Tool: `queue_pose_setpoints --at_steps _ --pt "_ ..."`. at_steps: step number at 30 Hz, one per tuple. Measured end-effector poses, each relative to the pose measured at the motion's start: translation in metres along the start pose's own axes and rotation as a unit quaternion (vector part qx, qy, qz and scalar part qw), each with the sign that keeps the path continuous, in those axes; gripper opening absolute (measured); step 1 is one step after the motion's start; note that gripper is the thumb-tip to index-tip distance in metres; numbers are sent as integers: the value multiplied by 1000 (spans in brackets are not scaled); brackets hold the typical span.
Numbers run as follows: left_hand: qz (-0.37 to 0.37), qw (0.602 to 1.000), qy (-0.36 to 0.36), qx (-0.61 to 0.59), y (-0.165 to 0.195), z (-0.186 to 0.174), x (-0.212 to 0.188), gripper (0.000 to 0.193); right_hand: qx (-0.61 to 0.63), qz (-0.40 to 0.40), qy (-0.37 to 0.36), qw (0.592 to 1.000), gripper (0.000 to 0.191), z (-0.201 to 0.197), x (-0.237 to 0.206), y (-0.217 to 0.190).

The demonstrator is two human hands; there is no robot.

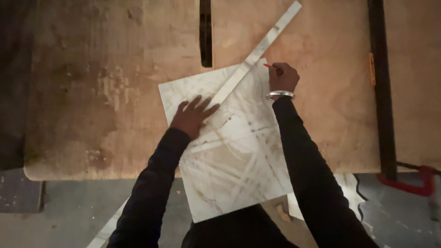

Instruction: The person uses a straightedge and a red marker to draw multiple intersecting lines on a square marble tile. They repeatedly reposition the straightedge and draw lines across the tile surface, creating a grid of red marks.

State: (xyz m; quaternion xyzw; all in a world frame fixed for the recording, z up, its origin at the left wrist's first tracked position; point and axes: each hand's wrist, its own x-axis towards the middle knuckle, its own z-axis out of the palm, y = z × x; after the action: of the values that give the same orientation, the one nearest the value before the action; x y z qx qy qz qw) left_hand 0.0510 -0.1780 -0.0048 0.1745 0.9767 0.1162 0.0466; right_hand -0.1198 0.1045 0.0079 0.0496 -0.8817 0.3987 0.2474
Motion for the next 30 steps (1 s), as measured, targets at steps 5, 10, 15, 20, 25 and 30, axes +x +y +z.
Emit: queue_pose_setpoints --at_steps 5,10,15,20,25,30 --pt "14 993 -60 -100 -4 0 8 85 16 65 -11 998 11 1 -4 3" --pt "32 987 -57 -147 -10 2 9 85 19 87 -11 996 11 1 -9 7" --pt "38 984 -85 -153 -13 2 12 83 8 56 3 998 13 5 -2 12" --pt "37 983 -80 -158 -13 6 11 86 -42 27 16 999 10 9 7 13" --pt "30 981 -62 -182 -13 8 12 83 -2 68 20 998 13 11 8 10" --pt "8 980 -75 -185 -10 6 12 80 -7 55 17 998 11 10 5 9"
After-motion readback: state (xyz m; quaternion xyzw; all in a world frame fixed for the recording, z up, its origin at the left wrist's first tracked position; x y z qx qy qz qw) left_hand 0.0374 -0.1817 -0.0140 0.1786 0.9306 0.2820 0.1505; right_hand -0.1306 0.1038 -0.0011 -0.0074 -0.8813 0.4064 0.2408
